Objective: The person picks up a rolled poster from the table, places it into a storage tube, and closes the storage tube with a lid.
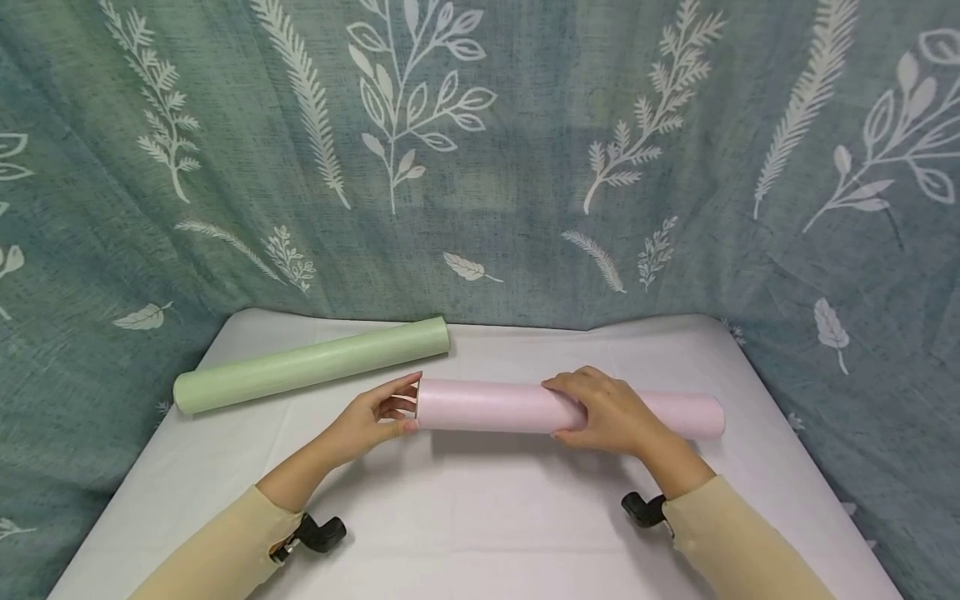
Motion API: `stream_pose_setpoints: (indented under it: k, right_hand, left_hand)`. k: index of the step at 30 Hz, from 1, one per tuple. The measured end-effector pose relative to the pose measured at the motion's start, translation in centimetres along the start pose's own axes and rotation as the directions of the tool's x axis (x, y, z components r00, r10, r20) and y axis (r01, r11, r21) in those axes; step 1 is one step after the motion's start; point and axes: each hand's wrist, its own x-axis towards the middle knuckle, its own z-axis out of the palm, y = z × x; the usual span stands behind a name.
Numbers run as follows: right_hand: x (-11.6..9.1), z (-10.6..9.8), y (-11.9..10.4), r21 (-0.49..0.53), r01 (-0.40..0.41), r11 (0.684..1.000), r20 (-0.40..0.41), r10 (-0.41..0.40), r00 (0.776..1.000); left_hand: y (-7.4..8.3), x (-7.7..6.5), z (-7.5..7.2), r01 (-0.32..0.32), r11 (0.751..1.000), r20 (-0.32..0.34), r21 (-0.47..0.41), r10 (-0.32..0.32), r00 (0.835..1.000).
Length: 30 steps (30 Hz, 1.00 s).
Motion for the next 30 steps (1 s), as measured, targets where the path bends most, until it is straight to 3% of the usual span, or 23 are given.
stream_pose_setpoints:
  k: [13, 18, 30]
  right_hand:
    - [-0.3, -1.3, 1.4, -0.024, -0.075, 0.997, 0.036, 0.076, 0.996]
    - [-0.3, -1.6, 2.1, -0.033, -0.122, 0.992, 0.056, 0.124, 0.991]
    - [-0.2, -1.3, 4.6, -0.040, -0.181, 0.983, 0.065, 0.184, 0.981]
  left_hand:
    - [0.9, -0.3, -1.2, -0.004, 0.992, -0.016, 0.129, 0.006, 1.000]
    - [1.3, -1.0, -2.0, -0.001, 0.992, -0.024, 0.130, 0.004, 1.000]
    - [1.2, -3.0, -3.8, 0.018, 0.989, -0.114, 0.147, -0.001, 0.993]
